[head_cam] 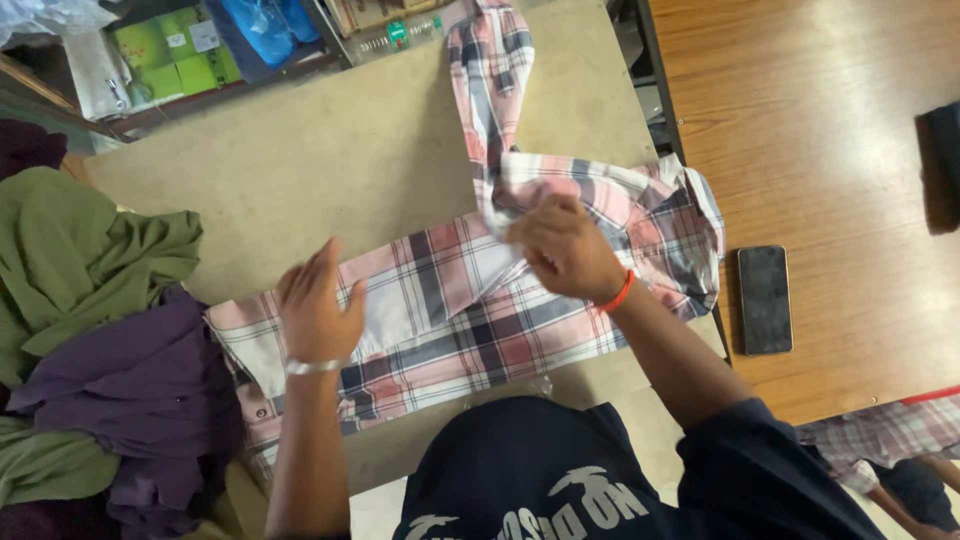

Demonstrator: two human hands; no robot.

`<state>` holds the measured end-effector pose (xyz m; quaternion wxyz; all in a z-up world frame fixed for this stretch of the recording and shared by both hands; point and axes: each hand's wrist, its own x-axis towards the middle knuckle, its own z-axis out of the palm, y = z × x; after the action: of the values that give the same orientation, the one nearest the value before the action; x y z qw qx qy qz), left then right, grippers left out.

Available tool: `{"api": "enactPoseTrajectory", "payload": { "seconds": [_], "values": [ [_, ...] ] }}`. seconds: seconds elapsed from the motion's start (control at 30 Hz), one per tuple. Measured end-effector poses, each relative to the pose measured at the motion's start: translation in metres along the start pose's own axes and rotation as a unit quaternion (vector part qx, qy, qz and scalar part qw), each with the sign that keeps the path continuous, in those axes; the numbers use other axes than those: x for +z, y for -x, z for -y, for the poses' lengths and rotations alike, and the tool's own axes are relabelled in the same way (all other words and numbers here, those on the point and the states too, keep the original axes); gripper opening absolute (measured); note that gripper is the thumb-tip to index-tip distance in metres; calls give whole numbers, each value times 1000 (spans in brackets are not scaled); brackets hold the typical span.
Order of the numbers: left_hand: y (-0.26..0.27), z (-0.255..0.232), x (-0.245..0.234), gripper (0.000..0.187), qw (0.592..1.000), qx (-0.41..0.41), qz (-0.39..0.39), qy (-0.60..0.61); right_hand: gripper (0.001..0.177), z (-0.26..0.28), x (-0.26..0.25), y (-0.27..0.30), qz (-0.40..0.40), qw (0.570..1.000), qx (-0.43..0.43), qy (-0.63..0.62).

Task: The person folds a plaid shirt by hand and places it into a clear plastic bag.

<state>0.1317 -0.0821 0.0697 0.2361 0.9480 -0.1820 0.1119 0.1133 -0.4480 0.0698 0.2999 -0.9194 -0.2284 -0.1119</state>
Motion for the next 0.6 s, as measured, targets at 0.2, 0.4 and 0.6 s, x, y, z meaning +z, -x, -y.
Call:
{"api": "enactPoseTrajectory", "payload": {
  "seconds": [0.2, 0.4, 0.6],
  "values": [
    [-86, -25, 77, 74, 993, 81, 83, 18, 45, 13, 23, -21, -97, 991, 87, 22],
    [-107, -32, 114, 79, 987, 93, 123, 34, 31, -3, 35, -34, -100, 978, 167, 76],
    [-161, -38, 111, 90, 983, 178, 36, -5, 24, 15, 6, -1, -138, 988, 65, 11]
  ]
}}
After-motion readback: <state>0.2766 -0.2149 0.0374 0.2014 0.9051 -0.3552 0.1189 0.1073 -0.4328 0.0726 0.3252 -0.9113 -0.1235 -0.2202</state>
